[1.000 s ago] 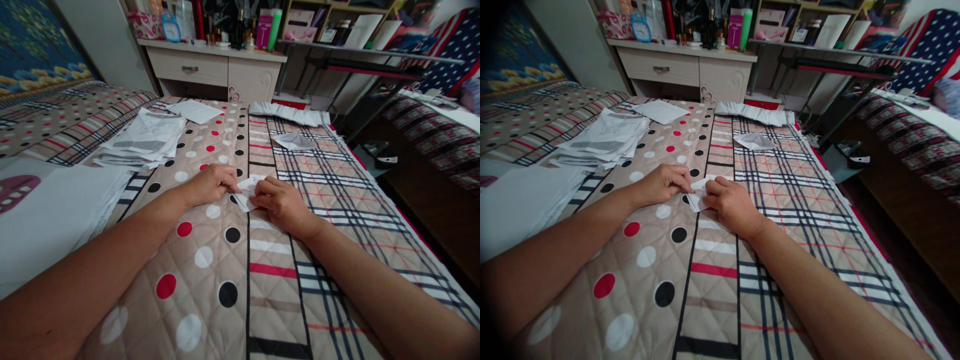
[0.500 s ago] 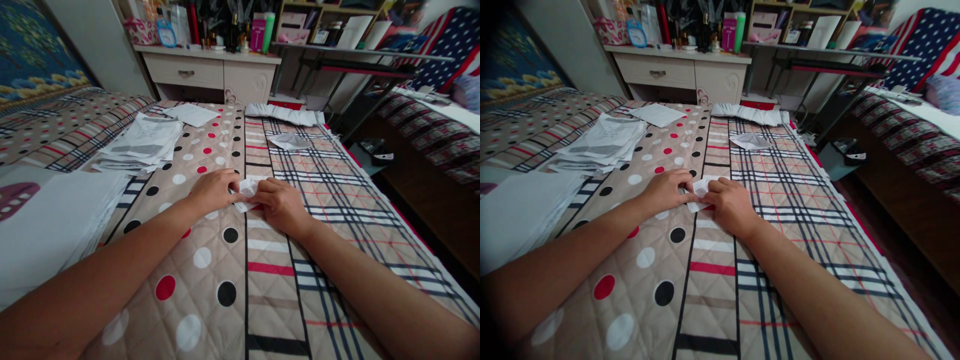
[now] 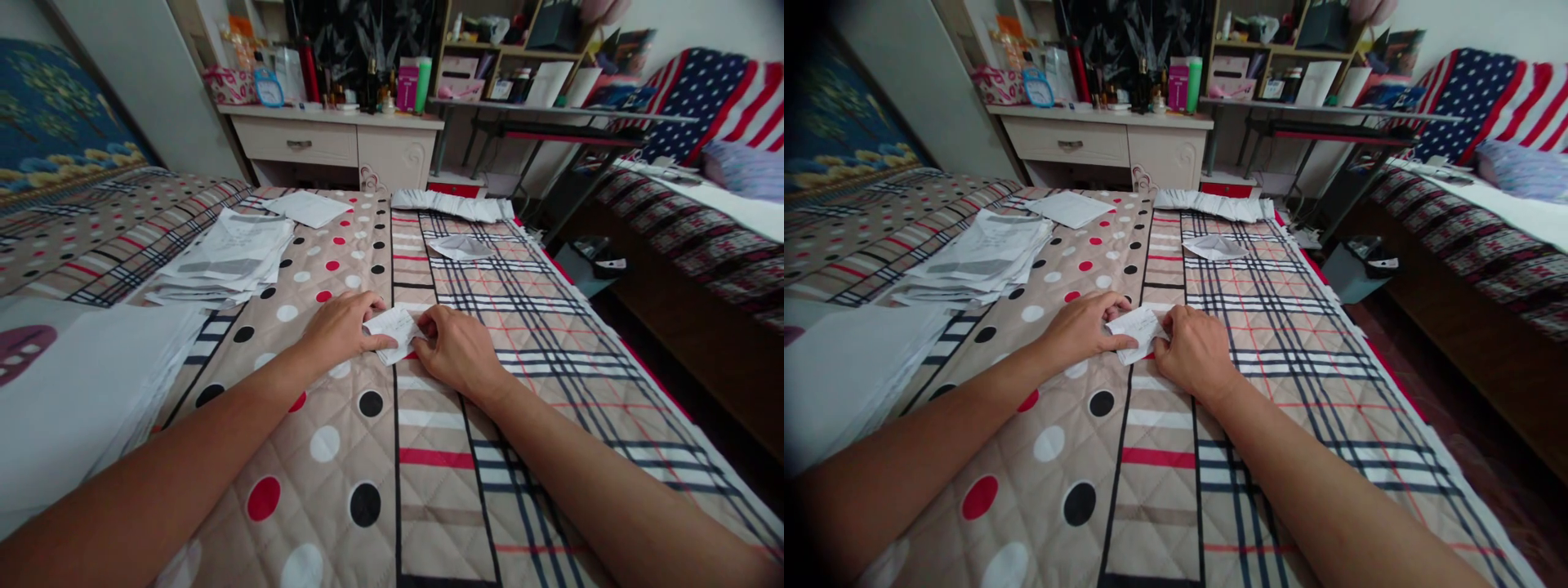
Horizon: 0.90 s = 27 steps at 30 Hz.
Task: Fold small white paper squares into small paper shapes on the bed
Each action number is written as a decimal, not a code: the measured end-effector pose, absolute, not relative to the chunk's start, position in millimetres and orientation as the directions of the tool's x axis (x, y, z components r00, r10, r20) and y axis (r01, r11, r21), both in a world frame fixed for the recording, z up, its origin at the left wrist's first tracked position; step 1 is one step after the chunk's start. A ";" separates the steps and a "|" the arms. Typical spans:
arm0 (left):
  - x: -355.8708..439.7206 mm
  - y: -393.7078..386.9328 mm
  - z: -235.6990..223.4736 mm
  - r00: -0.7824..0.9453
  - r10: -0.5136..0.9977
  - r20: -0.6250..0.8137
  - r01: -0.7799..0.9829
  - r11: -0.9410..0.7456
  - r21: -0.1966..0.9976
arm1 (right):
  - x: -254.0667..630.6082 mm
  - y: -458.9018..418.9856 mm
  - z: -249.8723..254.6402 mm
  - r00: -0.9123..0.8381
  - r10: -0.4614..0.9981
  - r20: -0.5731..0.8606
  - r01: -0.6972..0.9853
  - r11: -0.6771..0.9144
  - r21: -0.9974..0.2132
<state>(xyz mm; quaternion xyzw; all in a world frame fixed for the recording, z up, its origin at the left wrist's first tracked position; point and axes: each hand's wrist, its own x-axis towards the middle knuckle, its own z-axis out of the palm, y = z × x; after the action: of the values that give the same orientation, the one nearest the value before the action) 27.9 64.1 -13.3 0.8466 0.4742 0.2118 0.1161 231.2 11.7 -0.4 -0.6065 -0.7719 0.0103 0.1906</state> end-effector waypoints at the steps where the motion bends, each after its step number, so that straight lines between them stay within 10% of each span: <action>1: 27.8 64.2 -13.3 0.456 0.857 0.241 0.756 -0.516 0.403 | 230.9 11.3 0.0 -0.188 0.942 0.276 0.934 0.259 -0.245; 12: 33.8 59.1 -15.6 0.271 0.953 0.135 0.511 -0.261 0.819 | 230.1 14.3 0.4 -0.130 0.968 0.216 0.640 0.248 -0.727; 20: 41.4 50.3 0.0 0.162 0.939 0.302 0.484 -0.343 0.805 | 226.6 18.9 -6.8 -0.073 0.988 0.138 0.194 0.149 -0.970; 27: 40.1 53.2 -5.2 0.165 0.946 0.278 0.396 -0.322 0.860 | 227.7 20.0 -8.4 -0.057 0.991 0.121 0.170 0.129 -0.977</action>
<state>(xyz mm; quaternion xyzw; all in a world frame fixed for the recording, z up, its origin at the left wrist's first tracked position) 40.1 53.2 -5.2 0.6918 0.4851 0.4268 0.3223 227.7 20.0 -8.4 -0.4976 -0.5835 0.4336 0.4732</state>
